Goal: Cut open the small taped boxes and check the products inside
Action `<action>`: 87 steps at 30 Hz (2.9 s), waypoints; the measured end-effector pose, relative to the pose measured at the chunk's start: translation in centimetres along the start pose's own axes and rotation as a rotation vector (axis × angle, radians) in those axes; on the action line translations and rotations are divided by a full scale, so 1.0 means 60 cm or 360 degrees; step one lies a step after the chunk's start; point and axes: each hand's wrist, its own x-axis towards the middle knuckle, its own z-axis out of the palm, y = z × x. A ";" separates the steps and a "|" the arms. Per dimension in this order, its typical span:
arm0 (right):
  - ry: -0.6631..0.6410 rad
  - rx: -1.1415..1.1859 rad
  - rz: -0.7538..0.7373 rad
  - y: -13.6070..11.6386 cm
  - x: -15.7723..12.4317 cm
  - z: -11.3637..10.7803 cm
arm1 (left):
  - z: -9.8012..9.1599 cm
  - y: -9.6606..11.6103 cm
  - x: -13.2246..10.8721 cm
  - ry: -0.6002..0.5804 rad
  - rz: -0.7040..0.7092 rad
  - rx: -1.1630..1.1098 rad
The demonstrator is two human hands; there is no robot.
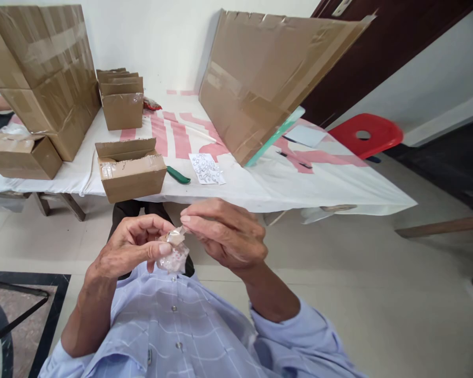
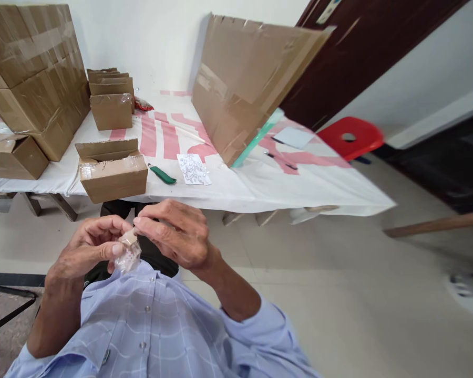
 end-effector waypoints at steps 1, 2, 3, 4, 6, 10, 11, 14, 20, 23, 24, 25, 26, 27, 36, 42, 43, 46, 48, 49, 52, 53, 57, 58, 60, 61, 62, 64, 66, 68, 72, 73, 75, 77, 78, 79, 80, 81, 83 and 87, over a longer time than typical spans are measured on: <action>-0.0032 -0.0030 -0.0032 0.001 0.000 -0.003 | -0.002 -0.002 -0.001 -0.0030 -0.0017 -0.0016; -0.0071 -0.0056 -0.0060 0.001 0.000 -0.006 | -0.004 -0.004 -0.001 -0.0060 -0.0031 -0.0034; -0.0113 -0.0077 -0.0086 0.002 0.001 -0.011 | -0.005 -0.007 -0.002 -0.0089 -0.0040 -0.0055; -0.0157 -0.0095 -0.0114 0.003 0.002 -0.015 | -0.007 -0.010 -0.002 -0.0114 -0.0040 -0.0078; -0.0247 -0.0136 -0.0171 0.004 0.006 -0.024 | -0.009 -0.014 -0.002 -0.0164 -0.0018 -0.0125; -0.0421 -0.0260 -0.0322 0.010 0.016 -0.036 | -0.010 -0.019 0.001 -0.0195 0.0032 -0.0186; -0.0456 -0.0289 -0.0368 0.011 0.018 -0.038 | -0.009 -0.019 0.002 -0.0186 0.0032 -0.0191; -0.0500 -0.0348 -0.0489 0.017 0.024 -0.040 | -0.007 -0.016 0.004 -0.0144 0.0014 -0.0168; -0.0501 -0.0376 -0.0594 0.023 0.027 -0.035 | 0.000 -0.008 0.005 -0.0038 -0.0030 -0.0064; -0.0506 -0.0359 -0.0611 0.024 0.025 -0.032 | -0.001 -0.008 0.004 -0.0032 -0.0032 -0.0025; -0.0505 -0.0351 -0.0615 0.025 0.024 -0.031 | -0.002 -0.008 0.003 -0.0034 -0.0022 -0.0015; -0.0503 -0.0342 -0.0619 0.025 0.024 -0.031 | -0.004 -0.009 0.003 -0.0031 -0.0010 -0.0009; -0.0500 -0.0336 -0.0614 0.025 0.023 -0.031 | -0.005 -0.010 0.003 -0.0028 -0.0002 -0.0005; -0.0497 -0.0336 -0.0597 0.025 0.023 -0.032 | -0.005 -0.011 0.002 -0.0025 0.0005 -0.0006; -0.0466 -0.0291 -0.0551 0.020 0.032 -0.038 | 0.002 -0.021 0.005 -0.0017 0.0012 -0.0102; -0.0485 -0.0327 -0.0626 0.023 0.041 -0.036 | 0.000 -0.019 0.006 0.0013 0.0054 -0.0069; -0.0493 -0.0331 -0.0634 0.025 0.041 -0.036 | 0.000 -0.018 0.006 0.0009 0.0054 -0.0053; -0.0539 -0.0327 -0.0646 0.028 0.040 -0.038 | -0.002 -0.016 0.005 0.0006 0.0051 -0.0015; -0.0542 -0.0324 -0.0623 0.029 0.040 -0.040 | -0.003 -0.018 0.004 0.0017 0.0054 -0.0016; -0.0531 -0.0326 -0.0601 0.028 0.040 -0.042 | -0.004 -0.019 0.004 0.0019 0.0058 -0.0023; -0.0466 -0.0332 -0.0532 0.023 0.041 -0.044 | -0.006 -0.023 0.005 -0.0010 0.0075 -0.0041; -0.0452 -0.0329 -0.0510 0.021 0.041 -0.043 | -0.006 -0.023 0.005 -0.0022 0.0078 -0.0041; -0.0383 -0.0267 -0.0430 0.015 0.041 -0.038 | -0.005 -0.022 0.005 0.0013 0.0063 -0.0014; -0.0359 -0.0257 -0.0416 0.015 0.041 -0.037 | -0.005 -0.021 0.005 0.0028 0.0047 -0.0002; -0.0328 -0.0268 -0.0385 0.018 0.040 -0.037 | -0.005 -0.020 0.005 0.0061 0.0022 0.0009; -0.0323 -0.0282 -0.0367 0.019 0.040 -0.038 | -0.005 -0.021 0.005 0.0076 0.0016 0.0004; -0.0315 -0.0290 -0.0354 0.021 0.039 -0.038 | -0.004 -0.021 0.005 0.0089 0.0018 -0.0008; -0.0330 -0.0289 -0.0336 0.024 0.036 -0.039 | -0.004 -0.024 0.005 0.0103 0.0039 -0.0043; -0.0356 -0.0271 -0.0334 0.025 0.033 -0.038 | -0.003 -0.026 0.005 0.0112 0.0060 -0.0070; -0.0383 -0.0253 -0.0344 0.024 0.030 -0.037 | -0.002 -0.027 0.003 0.0127 0.0075 -0.0076; -0.0439 -0.0231 -0.0375 0.022 0.031 -0.037 | 0.000 -0.025 -0.001 0.0118 0.0046 -0.0072; -0.0465 -0.0225 -0.0386 0.022 0.032 -0.038 | 0.001 -0.024 -0.001 0.0109 0.0027 -0.0075; -0.0511 -0.0205 -0.0413 0.023 0.034 -0.038 | 0.002 -0.023 -0.002 0.0083 -0.0004 -0.0084; -0.0523 -0.0182 -0.0458 0.025 0.036 -0.037 | 0.003 -0.022 -0.003 0.0066 -0.0019 -0.0083; -0.0522 -0.0179 -0.0481 0.027 0.036 -0.037 | 0.003 -0.022 -0.003 0.0065 -0.0018 -0.0079; -0.0523 -0.0186 -0.0507 0.028 0.036 -0.036 | 0.003 -0.021 -0.003 0.0071 -0.0015 -0.0070; -0.0529 -0.0200 -0.0532 0.030 0.037 -0.035 | 0.002 -0.021 -0.004 0.0077 -0.0017 -0.0058; -0.0546 -0.0222 -0.0550 0.032 0.037 -0.035 | 0.002 -0.021 -0.005 0.0083 -0.0015 -0.0048; -0.0585 -0.0275 -0.0576 0.034 0.040 -0.035 | 0.001 -0.022 -0.006 0.0081 0.0004 -0.0037; -0.0629 -0.0340 -0.0656 0.033 0.049 -0.035 | -0.002 -0.026 -0.005 0.0043 0.0082 -0.0040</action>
